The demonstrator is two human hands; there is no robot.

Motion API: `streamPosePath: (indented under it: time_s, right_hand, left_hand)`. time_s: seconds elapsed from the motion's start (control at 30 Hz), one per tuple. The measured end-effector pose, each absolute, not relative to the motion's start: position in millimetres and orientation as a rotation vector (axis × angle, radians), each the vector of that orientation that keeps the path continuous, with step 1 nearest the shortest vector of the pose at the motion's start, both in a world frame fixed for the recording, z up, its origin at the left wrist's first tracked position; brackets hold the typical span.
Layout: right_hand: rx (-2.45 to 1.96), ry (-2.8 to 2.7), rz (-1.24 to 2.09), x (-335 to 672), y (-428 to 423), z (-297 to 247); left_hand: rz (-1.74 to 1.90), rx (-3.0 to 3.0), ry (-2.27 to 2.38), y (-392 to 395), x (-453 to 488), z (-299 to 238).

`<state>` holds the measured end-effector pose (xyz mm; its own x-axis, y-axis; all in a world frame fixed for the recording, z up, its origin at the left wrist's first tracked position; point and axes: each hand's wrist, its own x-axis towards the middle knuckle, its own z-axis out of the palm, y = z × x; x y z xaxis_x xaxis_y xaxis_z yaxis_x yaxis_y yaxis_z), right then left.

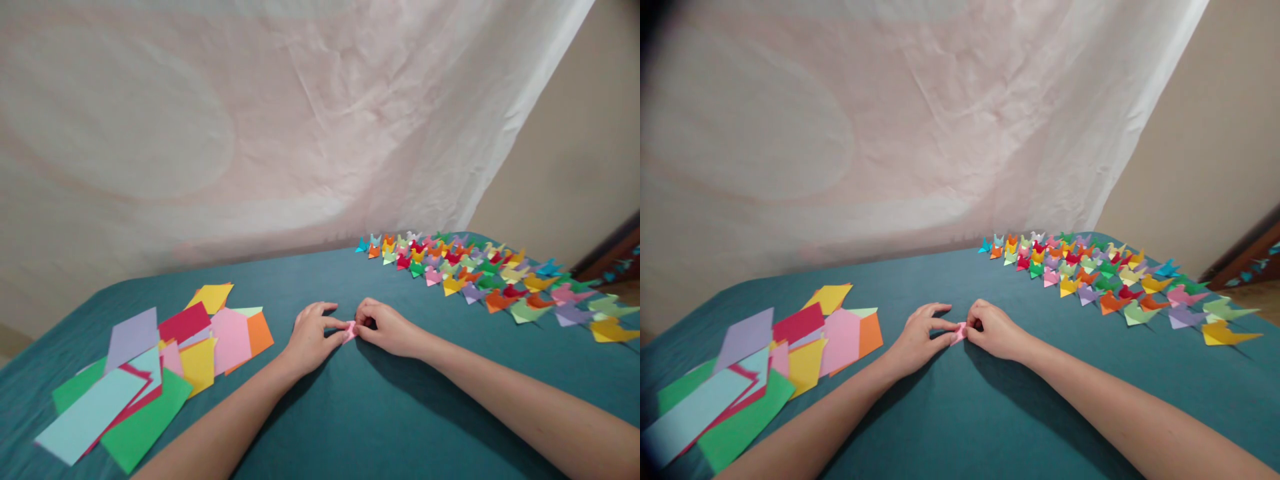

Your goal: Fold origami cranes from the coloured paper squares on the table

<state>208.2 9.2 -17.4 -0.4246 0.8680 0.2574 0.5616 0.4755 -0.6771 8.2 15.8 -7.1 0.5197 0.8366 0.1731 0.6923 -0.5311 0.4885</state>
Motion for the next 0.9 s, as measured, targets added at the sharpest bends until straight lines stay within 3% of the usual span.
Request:
streamPosePath:
  time_s: [0.9]
  right_hand:
    - [-1.222,-2.123,0.650,206.2,9.1,-23.3]
  left_hand:
    - [0.557,2.475,1.252,12.8,8.0,-7.0]
